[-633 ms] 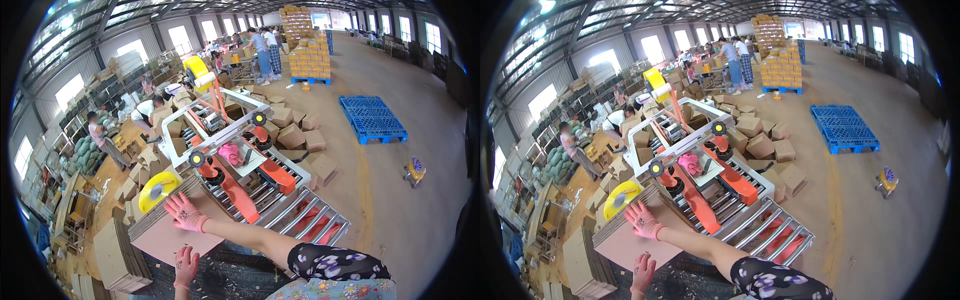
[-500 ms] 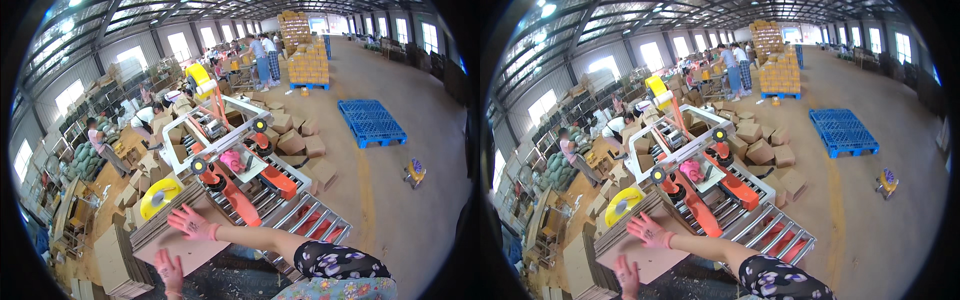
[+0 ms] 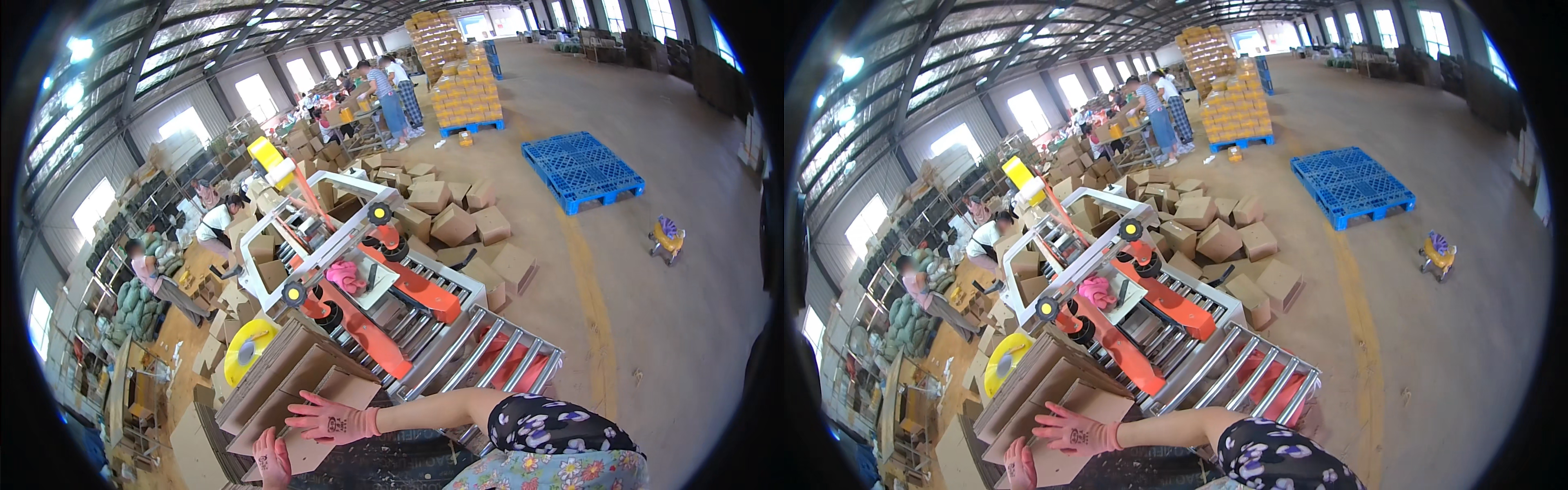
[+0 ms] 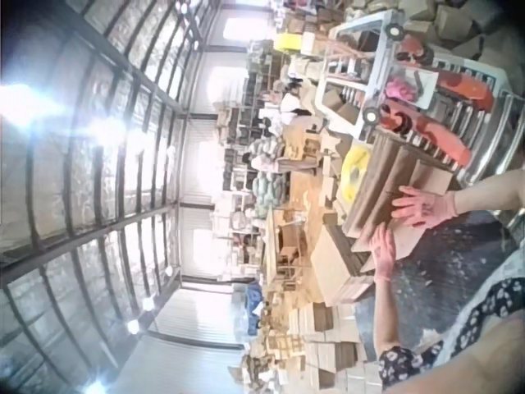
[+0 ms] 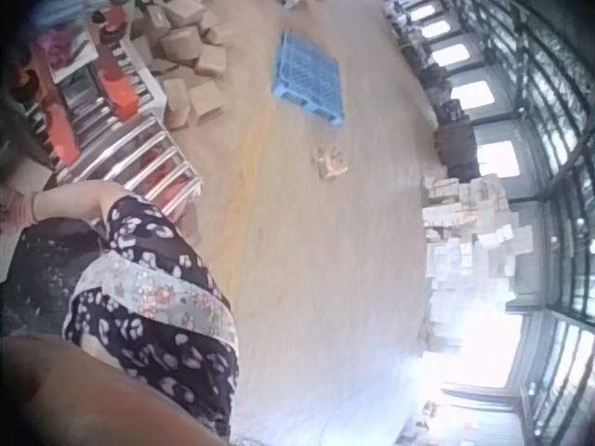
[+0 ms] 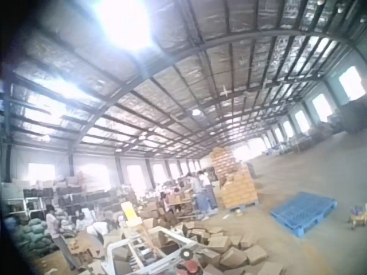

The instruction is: The person assembles flat cardboard sheets into boxes using a manual box-forming machine. They feed the sheets into the machine, fold the flaps, and place the formed boxes onto a nearby stack.

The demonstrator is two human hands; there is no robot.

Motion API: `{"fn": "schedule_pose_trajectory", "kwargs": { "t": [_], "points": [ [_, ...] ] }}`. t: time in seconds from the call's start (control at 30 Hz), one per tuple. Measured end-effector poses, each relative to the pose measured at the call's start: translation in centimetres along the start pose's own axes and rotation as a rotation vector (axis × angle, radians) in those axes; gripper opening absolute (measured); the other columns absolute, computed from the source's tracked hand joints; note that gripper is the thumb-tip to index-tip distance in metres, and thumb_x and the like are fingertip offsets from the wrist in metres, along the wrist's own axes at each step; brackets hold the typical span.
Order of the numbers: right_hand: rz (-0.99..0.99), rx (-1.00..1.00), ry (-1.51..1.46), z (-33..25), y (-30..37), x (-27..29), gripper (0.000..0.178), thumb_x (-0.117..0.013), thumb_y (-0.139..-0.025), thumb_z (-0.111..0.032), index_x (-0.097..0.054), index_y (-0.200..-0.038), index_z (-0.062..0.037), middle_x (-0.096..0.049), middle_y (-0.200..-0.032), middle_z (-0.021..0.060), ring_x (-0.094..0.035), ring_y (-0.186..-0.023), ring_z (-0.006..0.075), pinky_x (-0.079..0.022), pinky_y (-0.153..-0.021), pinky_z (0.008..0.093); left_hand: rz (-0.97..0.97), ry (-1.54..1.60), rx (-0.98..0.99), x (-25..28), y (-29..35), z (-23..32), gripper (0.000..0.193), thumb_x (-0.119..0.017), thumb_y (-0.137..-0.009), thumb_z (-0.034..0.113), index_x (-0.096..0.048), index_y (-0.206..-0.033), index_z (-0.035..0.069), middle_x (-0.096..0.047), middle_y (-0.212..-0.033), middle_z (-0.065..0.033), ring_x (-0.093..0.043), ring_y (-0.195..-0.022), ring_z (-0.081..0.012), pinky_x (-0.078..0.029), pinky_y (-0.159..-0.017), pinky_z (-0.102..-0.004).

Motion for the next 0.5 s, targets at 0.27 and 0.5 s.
{"fn": "schedule_pose_trajectory", "kwargs": {
  "t": [0.27, 0.5],
  "points": [
    [-0.064, -0.174, 0.23, -2.3, -1.5, -1.0, 0.017, -0.062, -0.082, -0.027, -0.057, -0.094, -0.0156, -0.057, -0.092, 0.0003, -0.056, -0.091, 0.02, -0.041, -0.079, 0.0363, -0.224, -0.044, 0.066, -2.7, -1.9, -6.3, 0.047, -0.049, -0.094, 0.04, -0.054, -0.123, 0.002, -0.057, -0.126, -0.0203, -0.053, -0.118, -0.0373, -0.043, -0.096, -0.0451],
    [-0.161, 0.233, -0.122, -8.0, 3.2, 11.1, 0.02, -0.064, -0.071, -0.028, -0.056, -0.065, -0.0104, -0.057, -0.07, 0.0051, -0.059, -0.072, 0.026, -0.044, -0.064, 0.0386, -0.309, -0.241, 0.734, 5.6, 3.1, -7.3, 0.057, -0.063, -0.082, 0.049, -0.059, -0.117, 0.003, -0.06, -0.115, -0.0221, -0.061, -0.104, -0.0393, -0.046, -0.089, -0.0508]
  ]
}}
Point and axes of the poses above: each hand's wrist, its own y-axis away from the middle knuckle, its own x-axis out of the back of the hand, z = x × y, the point moved 9 cm from there along -y, towards the middle knuckle
